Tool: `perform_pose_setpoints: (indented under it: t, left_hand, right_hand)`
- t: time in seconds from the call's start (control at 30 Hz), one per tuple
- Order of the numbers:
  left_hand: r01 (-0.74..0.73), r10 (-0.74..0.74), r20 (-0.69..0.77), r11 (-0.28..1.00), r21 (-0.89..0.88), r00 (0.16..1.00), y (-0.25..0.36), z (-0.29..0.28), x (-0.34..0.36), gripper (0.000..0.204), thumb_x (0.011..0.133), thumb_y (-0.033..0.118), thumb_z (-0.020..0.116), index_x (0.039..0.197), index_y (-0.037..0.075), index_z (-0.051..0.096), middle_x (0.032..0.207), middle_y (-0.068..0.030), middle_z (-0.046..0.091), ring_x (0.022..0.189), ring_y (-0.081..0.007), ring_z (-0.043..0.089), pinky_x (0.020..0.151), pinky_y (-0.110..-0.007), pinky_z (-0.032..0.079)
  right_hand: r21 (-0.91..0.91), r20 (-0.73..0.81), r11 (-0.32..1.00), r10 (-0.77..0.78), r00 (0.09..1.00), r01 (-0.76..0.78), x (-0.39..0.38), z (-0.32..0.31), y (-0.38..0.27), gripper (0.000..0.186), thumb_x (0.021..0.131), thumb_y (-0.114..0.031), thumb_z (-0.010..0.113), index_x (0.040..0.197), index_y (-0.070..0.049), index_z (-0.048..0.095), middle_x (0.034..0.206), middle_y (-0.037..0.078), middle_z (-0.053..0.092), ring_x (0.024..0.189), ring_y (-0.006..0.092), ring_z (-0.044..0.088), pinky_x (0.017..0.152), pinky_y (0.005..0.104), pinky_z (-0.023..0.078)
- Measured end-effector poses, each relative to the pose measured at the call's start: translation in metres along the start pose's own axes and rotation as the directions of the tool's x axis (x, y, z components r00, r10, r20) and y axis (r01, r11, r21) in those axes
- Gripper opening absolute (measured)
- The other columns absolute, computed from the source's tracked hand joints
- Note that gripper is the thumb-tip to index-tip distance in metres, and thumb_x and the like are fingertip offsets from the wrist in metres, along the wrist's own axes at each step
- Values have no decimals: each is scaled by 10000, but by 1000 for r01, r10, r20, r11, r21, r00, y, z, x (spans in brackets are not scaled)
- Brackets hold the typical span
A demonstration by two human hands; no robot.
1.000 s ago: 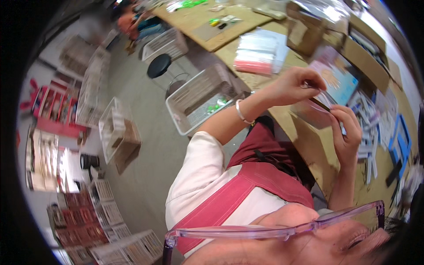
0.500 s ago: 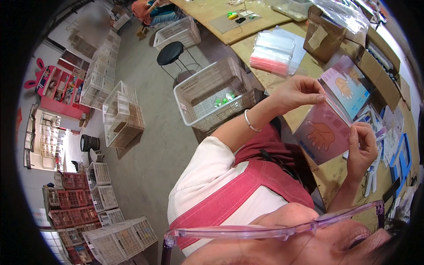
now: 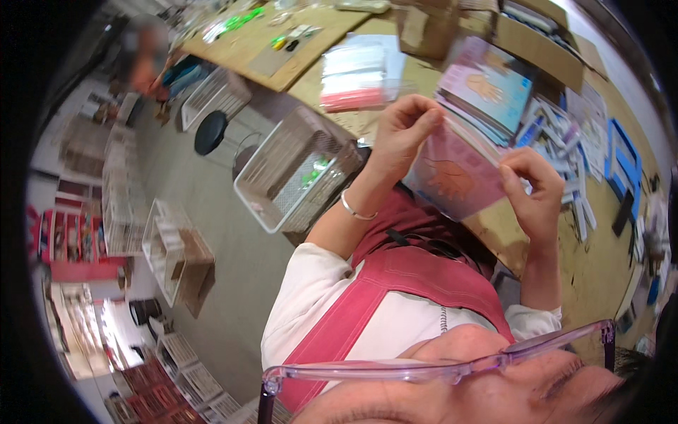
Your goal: The person repeatedly picks up small books, places them into clear plastic sleeves, and stacks the packaged items on the table. The person also handles plastic sleeves and stacks of books during the process.
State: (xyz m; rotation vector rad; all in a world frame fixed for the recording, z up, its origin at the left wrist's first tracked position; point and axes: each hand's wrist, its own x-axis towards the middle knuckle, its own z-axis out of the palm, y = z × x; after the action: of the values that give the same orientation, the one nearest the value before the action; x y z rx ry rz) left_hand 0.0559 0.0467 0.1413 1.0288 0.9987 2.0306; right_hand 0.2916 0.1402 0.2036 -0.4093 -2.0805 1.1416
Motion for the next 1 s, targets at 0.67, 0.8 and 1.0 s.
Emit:
perform_pose_setpoints:
  t: [0.67, 0.8, 1.0]
  left_hand:
    - [-227, 165, 175, 872, 433, 971, 0, 42, -16, 88, 1072, 100, 648, 1066, 19, 683, 967, 14, 662, 842, -60, 574, 764, -217, 470]
    - [-284, 221, 191, 860, 423, 956, -2, 42, -17, 86, 1077, 109, 640, 1063, 24, 649, 985, -15, 650, 830, -73, 570, 737, -222, 478]
    - [-231, 207, 113, 925, 300, 972, 19, 58, -14, 155, 1090, 145, 624, 999, 19, 617, 975, -46, 646, 878, -107, 548, 810, -259, 437]
  right_hand:
    - [-211, 50, 974, -68, 996, 77, 31, 16, 4, 98, 877, -70, 702, 915, 15, 671, 788, 124, 644, 713, 197, 639, 639, 347, 507]
    - [-294, 60, 952, -74, 995, 88, 14, 9, 1, 110, 798, -68, 699, 857, 1, 637, 778, 148, 647, 706, 304, 656, 630, 395, 511]
    - [-306, 15, 939, -162, 987, 159, -34, -12, -5, 117, 749, -20, 682, 785, -47, 574, 723, 119, 588, 670, 341, 611, 598, 436, 473]
